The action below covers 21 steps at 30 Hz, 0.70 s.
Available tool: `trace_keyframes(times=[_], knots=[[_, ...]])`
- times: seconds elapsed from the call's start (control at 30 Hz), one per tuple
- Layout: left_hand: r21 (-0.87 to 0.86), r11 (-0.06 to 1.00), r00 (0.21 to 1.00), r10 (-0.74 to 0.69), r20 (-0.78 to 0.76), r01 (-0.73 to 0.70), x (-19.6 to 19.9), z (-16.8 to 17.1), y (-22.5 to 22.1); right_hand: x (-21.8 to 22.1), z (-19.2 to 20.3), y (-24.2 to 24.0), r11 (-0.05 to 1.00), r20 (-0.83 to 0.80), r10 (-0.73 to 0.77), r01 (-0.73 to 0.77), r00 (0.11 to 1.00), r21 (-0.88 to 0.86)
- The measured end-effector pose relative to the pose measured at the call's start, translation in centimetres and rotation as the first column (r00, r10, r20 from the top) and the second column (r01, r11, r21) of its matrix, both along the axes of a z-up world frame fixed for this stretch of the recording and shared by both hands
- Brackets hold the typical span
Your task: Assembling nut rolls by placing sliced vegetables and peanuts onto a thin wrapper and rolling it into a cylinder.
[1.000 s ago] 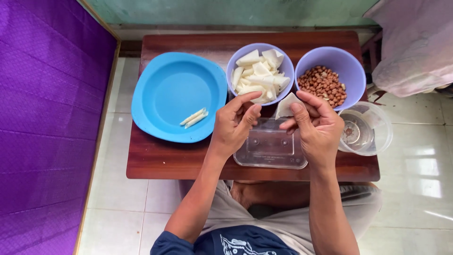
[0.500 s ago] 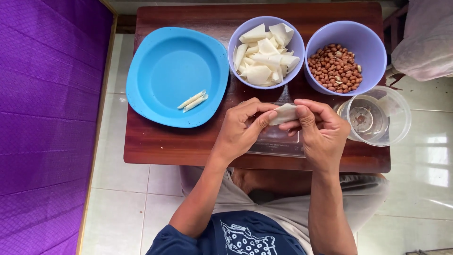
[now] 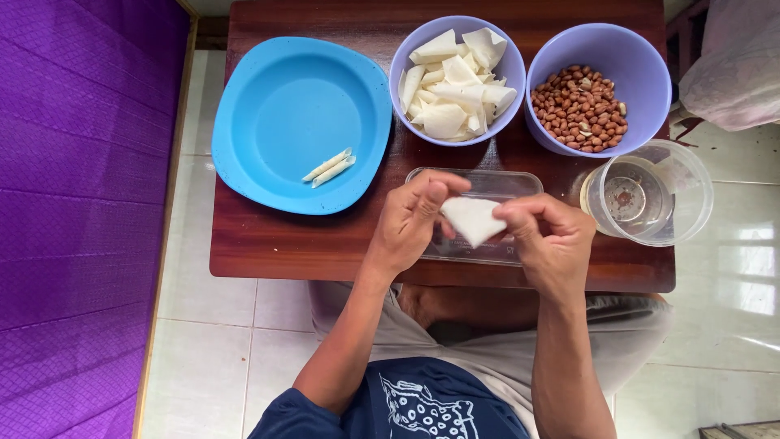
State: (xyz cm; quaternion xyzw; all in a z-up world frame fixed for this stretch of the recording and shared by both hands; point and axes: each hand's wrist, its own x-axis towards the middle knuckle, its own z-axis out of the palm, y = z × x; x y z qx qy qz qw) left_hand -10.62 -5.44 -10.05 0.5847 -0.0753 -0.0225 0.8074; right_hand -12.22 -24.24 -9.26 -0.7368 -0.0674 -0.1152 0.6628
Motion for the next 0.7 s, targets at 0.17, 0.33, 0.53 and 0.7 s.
trace_keyframes(times=[0.17,0.33,0.53,0.7], knots=[[-0.034,0.999,0.999,-0.031,0.042,0.032,-0.2,-1.3,-0.8,0.0,-1.0,0.4,0.993,-0.012,0.080,-0.079,0.997,0.086],[0.036,0.998,0.995,0.045,0.094,-0.049,-0.3,-1.1,-0.7,0.1,0.3,1.2,0.990,-0.081,0.067,-0.056,0.994,0.133],[0.200,0.979,0.985,0.000,0.174,-0.035,-0.1,0.4,0.1,0.5,-1.9,0.1,0.991,-0.233,0.084,-0.056,0.969,0.123],[0.189,0.982,0.995,-0.011,0.095,-0.007,0.0,-1.9,0.0,0.6,-3.3,-0.2,0.979,-0.164,0.049,-0.015,0.985,0.201]])
